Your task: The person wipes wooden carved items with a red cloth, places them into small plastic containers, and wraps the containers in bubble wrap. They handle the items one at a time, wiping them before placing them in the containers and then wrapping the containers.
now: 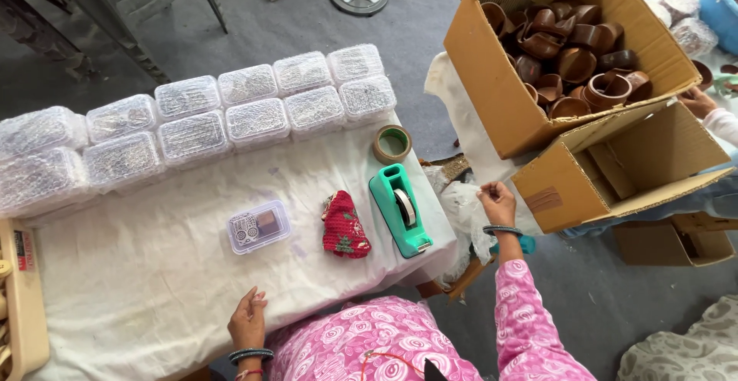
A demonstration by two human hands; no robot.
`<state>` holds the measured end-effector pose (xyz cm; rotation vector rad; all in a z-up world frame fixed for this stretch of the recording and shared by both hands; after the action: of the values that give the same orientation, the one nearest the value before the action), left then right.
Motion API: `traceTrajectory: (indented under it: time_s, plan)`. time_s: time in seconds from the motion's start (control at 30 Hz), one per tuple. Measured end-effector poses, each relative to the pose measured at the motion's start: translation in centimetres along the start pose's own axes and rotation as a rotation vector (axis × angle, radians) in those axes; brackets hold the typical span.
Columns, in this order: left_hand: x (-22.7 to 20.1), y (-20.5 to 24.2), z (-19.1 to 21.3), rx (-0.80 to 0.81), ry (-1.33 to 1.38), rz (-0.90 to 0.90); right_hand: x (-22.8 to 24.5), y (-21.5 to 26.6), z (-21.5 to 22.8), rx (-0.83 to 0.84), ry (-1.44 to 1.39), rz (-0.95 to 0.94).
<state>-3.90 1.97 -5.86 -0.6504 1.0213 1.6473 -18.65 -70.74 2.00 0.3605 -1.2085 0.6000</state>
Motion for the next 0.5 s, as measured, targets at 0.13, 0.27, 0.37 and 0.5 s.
traceTrajectory:
  time_s: [0.13,0.27,0.37,0.5]
  plan:
    - [-2.7,-0.3,-2.3,0.062,0.023,-0.105,1.7,1.1,-0.5,0.068,-0.05,-0.011]
    - [-7.9,0.7,-5.2,0.157,0.015,-0.261,-5.2,2.4,-2.5,0.201,-0.033,-0.132]
    - [-12.5,2.5,-8.2,0.289,-0.024,-0.294,-6.2,6.9,-3.8,0.169,-0.08,-0.325]
    - [-17.9,7.0,-13.9,0.597,0.037,-0.343,-4.4,12.2,-5.9,0.118,-0.238,-0.365]
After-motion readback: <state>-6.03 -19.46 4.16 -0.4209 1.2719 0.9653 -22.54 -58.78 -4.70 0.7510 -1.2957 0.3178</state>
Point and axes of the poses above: each hand's wrist, its own y-axis away from the middle knuckle, its own z-axis out of the back of the hand, x = y × z, the point moved 10 cm from there along -y, towards the middle knuckle, and after that the axes turned 4 degrees about -y, right-handed, at the moved point
